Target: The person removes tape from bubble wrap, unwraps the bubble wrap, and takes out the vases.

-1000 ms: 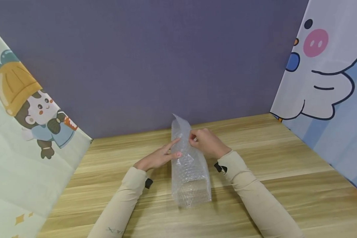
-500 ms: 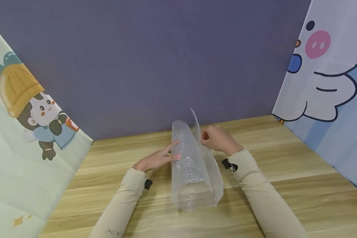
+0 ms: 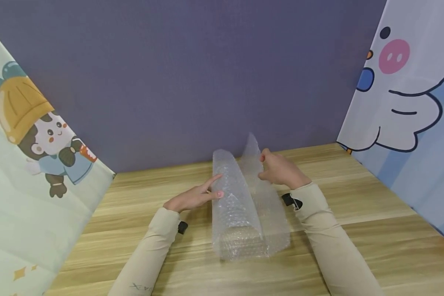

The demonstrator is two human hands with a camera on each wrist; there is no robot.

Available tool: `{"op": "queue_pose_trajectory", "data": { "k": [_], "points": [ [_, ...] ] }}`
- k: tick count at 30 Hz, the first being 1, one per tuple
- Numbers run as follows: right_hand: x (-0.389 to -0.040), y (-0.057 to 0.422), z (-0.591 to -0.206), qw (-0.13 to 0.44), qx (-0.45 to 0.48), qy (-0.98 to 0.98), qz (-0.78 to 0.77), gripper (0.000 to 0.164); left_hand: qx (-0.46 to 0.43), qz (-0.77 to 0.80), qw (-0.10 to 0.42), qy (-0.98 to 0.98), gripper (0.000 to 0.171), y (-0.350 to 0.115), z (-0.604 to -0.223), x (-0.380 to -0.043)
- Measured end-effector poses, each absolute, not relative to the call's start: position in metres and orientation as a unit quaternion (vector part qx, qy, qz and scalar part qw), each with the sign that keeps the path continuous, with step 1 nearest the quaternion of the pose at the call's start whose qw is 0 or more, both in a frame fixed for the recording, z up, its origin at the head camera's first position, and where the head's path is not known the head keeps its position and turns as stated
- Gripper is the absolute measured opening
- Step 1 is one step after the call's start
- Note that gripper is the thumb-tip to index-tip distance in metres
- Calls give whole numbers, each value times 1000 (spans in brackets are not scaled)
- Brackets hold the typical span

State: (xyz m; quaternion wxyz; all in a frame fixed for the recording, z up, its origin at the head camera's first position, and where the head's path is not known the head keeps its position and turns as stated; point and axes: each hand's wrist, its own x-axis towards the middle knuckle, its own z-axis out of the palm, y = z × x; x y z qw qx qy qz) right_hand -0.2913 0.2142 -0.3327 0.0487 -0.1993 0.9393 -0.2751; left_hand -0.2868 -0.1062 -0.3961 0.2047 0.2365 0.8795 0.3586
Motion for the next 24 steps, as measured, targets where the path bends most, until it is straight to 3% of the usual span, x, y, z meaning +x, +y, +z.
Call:
{"op": "queue_pose_trajectory", "data": {
  "k": [6, 18, 24],
  "points": [
    [-291, 225, -333, 70, -200, 936, -280, 56, 233, 371, 215, 873, 87, -108, -395, -289],
    [-293, 241, -334, 146, -184, 926, -295, 53, 236, 377, 227, 866, 85, -110, -394, -287],
    [-293, 248, -333, 130, -183, 936, -270, 46, 237, 374, 222, 869, 82, -112, -392, -286]
  ]
}}
